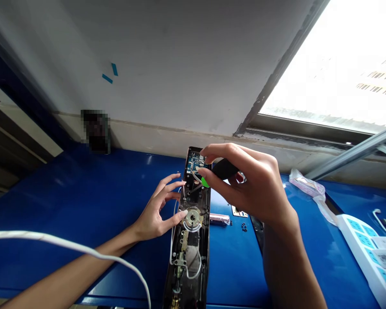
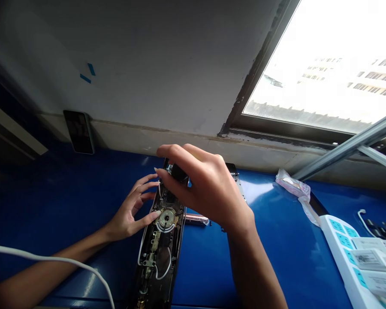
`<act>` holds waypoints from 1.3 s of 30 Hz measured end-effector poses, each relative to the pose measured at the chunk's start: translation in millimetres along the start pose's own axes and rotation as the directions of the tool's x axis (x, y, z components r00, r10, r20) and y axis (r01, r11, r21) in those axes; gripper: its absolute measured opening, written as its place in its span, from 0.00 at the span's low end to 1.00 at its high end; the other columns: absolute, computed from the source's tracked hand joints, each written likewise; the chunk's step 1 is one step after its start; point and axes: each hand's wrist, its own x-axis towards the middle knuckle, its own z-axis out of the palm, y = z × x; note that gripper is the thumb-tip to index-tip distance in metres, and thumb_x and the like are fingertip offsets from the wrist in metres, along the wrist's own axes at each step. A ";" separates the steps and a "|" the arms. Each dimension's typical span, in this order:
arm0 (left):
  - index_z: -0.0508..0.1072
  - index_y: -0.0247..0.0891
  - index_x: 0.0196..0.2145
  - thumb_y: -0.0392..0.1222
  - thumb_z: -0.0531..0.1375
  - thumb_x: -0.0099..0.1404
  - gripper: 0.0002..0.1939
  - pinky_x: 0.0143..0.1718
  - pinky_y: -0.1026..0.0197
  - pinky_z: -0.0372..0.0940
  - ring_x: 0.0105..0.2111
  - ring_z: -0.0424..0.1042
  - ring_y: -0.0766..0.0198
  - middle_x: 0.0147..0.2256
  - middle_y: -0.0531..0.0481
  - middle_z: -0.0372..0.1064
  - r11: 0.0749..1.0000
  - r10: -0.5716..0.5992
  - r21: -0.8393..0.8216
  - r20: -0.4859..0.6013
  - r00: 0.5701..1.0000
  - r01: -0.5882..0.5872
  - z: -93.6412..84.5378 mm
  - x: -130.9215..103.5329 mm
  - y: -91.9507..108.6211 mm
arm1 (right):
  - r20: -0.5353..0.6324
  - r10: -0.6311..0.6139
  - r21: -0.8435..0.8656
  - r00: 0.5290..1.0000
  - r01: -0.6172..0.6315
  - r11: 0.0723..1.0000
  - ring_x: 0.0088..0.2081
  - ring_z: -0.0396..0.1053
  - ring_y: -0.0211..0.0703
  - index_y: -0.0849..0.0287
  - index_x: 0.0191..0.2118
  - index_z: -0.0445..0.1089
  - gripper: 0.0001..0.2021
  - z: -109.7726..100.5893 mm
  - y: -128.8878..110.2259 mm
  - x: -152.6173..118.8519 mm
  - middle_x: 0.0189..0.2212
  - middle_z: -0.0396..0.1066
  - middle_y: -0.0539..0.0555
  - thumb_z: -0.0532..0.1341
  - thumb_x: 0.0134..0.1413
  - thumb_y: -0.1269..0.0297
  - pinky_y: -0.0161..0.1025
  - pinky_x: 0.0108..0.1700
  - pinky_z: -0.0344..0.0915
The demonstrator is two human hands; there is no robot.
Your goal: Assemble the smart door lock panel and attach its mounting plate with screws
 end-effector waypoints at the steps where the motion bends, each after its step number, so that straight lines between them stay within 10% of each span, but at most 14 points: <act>1: 0.64 0.54 0.66 0.42 0.67 0.68 0.31 0.60 0.46 0.73 0.54 0.75 0.53 0.72 0.42 0.45 1.000 -0.002 -0.004 0.000 1.000 0.002 -0.2 0.1 0.3 | 0.001 0.003 0.007 1.000 -0.003 1.000 0.31 0.71 0.32 0.56 0.51 0.72 0.11 -0.3 0.6 0.0 0.38 0.78 0.50 0.65 0.64 0.68 0.32 0.33 0.69; 17: 0.66 0.54 0.65 0.44 0.66 0.69 0.28 0.57 0.50 0.74 0.52 0.76 0.55 0.73 0.43 0.45 0.998 -0.043 0.042 0.022 0.999 0.042 -2.7 1.5 3.7 | 0.023 0.015 0.134 1.000 -0.018 0.991 0.41 0.76 0.40 0.57 0.58 0.68 0.24 0.5 0.0 0.8 0.48 0.77 0.54 0.64 0.57 0.77 0.39 0.42 0.76; 25: 0.71 0.48 0.59 0.40 0.61 0.72 0.19 0.57 0.48 0.71 0.52 0.70 0.55 0.58 0.45 0.61 0.907 0.106 0.416 -0.090 0.990 -0.059 -12.4 11.7 15.5 | 0.041 0.045 0.151 0.998 -0.050 0.987 0.38 0.75 0.38 0.53 0.59 0.67 0.24 2.1 -1.1 0.7 0.46 0.76 0.52 0.63 0.56 0.76 0.37 0.40 0.75; 39: 0.76 0.41 0.49 0.30 0.60 0.64 0.17 0.55 0.45 0.67 0.51 0.64 0.50 0.48 0.43 0.69 0.742 0.309 0.546 0.237 0.921 -0.390 -26.4 47.4 30.9 | 0.063 0.066 0.113 0.996 -0.073 0.991 0.34 0.71 0.34 0.56 0.55 0.69 0.17 -2.2 -1.5 -4.0 0.42 0.75 0.51 0.66 0.61 0.70 0.33 0.34 0.69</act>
